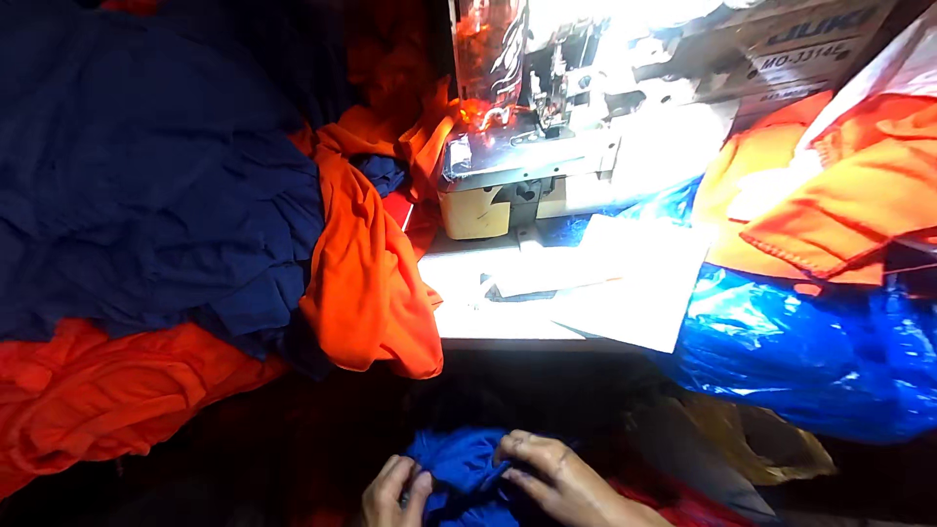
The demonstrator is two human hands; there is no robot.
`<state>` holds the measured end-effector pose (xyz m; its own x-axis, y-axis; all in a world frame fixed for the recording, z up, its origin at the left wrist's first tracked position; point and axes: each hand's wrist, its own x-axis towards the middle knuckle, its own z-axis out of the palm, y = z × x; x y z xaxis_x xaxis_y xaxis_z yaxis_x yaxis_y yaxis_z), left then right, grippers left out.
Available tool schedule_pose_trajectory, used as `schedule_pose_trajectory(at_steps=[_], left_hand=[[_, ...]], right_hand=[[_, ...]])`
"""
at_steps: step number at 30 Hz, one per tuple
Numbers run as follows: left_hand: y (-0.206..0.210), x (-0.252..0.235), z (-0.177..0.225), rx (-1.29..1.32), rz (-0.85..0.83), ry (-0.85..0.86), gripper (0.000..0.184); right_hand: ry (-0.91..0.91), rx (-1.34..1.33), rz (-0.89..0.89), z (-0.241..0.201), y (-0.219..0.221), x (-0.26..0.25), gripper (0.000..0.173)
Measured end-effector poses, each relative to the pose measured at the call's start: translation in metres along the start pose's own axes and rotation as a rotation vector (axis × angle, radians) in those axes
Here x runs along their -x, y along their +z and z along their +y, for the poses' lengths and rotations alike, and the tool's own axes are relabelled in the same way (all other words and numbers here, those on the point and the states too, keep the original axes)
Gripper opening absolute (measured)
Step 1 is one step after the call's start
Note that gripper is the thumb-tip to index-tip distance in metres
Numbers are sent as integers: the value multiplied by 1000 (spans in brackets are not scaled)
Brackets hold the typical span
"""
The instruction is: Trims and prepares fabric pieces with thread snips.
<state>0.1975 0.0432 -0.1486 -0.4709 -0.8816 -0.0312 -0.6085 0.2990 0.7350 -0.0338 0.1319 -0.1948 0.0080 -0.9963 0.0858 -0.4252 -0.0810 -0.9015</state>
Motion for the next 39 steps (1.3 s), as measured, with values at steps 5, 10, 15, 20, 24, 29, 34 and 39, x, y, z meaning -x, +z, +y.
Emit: schedule_pose_trajectory(at_steps=[5, 10, 15, 20, 24, 29, 34, 39], left_hand=[[-33, 4, 14, 585, 47, -277, 25], [-23, 5, 29, 684, 25, -282, 29], [-22, 0, 27, 176, -46, -192, 23], [-26, 5, 26, -193, 0, 45, 25], [-18, 7, 58, -199, -30, 257, 61], [14, 3, 78, -17, -140, 283, 10], [-10, -2, 71, 665, -306, -70, 25], [-14, 0, 72, 890, -188, -205, 31]], right_hand=[[-1, -508, 164, -4, -38, 9, 8], [337, -794, 181, -30, -51, 24, 10], [770, -1183, 172, -40, -50, 22, 25], [655, -1169, 85, -41, -49, 27, 29], [504, -1155, -11, -54, -47, 25, 23], [379, -1079, -124, -63, -49, 21, 6], [284, -594, 124, -36, -71, 31, 7], [104, -235, 283, -37, -76, 38, 17]])
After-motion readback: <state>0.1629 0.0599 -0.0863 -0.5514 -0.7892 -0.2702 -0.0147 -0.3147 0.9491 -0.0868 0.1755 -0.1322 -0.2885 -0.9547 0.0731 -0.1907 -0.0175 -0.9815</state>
